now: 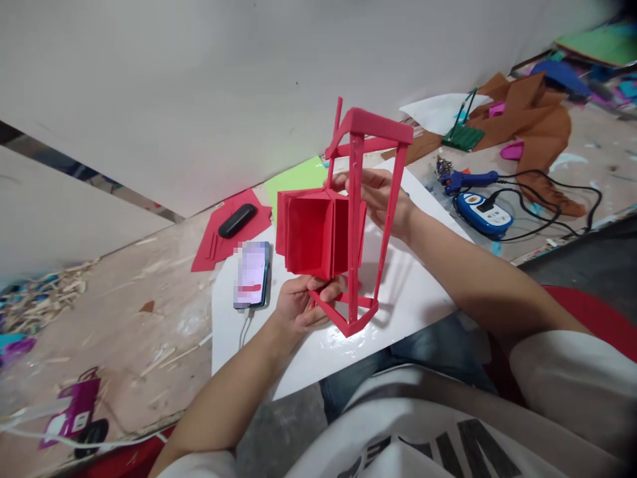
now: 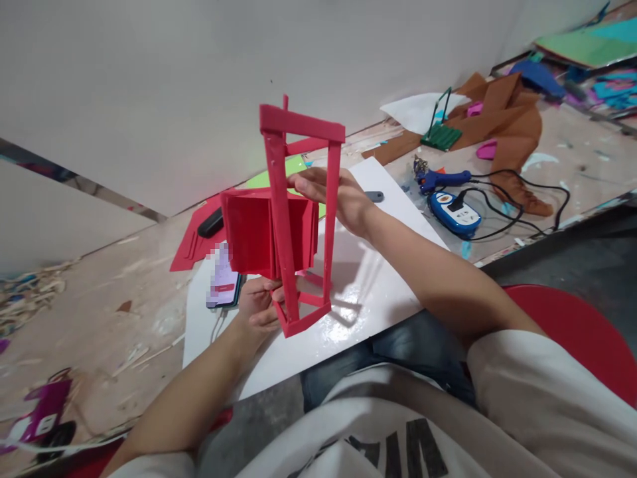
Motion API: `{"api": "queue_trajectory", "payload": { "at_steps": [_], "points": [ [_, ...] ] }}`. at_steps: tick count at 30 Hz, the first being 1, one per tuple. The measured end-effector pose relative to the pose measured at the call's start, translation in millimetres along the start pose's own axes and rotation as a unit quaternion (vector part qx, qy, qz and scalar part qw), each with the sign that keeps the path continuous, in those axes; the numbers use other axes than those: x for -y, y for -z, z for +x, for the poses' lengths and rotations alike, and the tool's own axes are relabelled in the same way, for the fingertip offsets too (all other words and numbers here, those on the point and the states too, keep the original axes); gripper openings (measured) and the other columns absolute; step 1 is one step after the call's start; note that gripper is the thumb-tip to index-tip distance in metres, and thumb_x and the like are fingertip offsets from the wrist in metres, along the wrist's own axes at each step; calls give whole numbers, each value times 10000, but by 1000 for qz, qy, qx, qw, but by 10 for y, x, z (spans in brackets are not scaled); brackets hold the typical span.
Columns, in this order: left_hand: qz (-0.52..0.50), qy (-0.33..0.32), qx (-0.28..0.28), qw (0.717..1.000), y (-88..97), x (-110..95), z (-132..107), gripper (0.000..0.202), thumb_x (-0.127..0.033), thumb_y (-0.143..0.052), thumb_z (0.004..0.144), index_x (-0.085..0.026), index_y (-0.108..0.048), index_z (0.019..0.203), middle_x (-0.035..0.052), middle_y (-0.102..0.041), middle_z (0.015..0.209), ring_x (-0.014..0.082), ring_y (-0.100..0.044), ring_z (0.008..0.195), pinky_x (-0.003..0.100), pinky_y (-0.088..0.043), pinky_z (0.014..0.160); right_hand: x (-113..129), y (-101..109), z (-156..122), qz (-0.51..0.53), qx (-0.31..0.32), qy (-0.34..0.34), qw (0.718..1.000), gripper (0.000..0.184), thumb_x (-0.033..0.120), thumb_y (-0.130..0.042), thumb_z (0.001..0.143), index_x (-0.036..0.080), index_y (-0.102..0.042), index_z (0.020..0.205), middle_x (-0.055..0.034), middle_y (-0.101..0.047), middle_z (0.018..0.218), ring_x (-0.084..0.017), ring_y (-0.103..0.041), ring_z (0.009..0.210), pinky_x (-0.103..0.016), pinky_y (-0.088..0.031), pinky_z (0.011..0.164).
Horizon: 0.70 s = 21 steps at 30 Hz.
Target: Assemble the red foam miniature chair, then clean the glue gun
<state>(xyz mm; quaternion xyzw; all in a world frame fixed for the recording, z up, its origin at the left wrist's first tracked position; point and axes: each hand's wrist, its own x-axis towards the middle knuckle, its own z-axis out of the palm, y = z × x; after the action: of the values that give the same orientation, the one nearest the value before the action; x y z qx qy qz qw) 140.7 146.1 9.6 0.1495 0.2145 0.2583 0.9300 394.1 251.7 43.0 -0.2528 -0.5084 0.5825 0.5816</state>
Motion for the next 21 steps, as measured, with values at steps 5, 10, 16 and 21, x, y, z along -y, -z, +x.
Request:
{"api": "queue_trajectory", "payload": {
  "at_steps": [5, 10, 16, 21],
  "points": [
    [42, 7, -17, 999, 72, -3, 21, 308, -251, -823, 806, -193, -555, 666, 7, -698, 700, 48, -243, 199, 233, -197, 251, 4, -41, -36, 41, 26, -44, 998, 557, 705, -1105, 788, 249, -904, 1037, -77, -873, 1135, -260, -816, 1102, -412, -714, 1020],
    [124, 28, -18, 992, 208, 10, 41, 365, -450, -987, 788, -158, -773, 837, 115, -842, 867, 127, -525, 287, 243, -321, 298, 69, -124, -114, 95, 26, -69, 993, 457, 564, -1143, 788, 234, -873, 951, -62, -894, 1095, -196, -805, 1004, -339, -701, 947],
    [238, 44, 50, 969, 222, -27, 62, 538, -674, -934, 898, -139, -894, 919, 161, -772, 646, 209, -621, 367, 237, -249, 353, 174, -145, -185, 107, 70, -48, 991, 326, 497, -1113, 832, 269, -927, 972, -34, -901, 1165, -191, -837, 1077, -313, -706, 991],
    [254, -38, -27, 966, 66, -67, 59, 546, -618, -1058, 817, -154, -822, 653, 160, -765, 632, 246, -758, 571, 289, -507, 552, 244, -194, -194, 86, 3, -65, 994, 389, 522, -1137, 761, 246, -921, 930, -33, -859, 996, -194, -770, 924, -345, -691, 897]
  ]
}}
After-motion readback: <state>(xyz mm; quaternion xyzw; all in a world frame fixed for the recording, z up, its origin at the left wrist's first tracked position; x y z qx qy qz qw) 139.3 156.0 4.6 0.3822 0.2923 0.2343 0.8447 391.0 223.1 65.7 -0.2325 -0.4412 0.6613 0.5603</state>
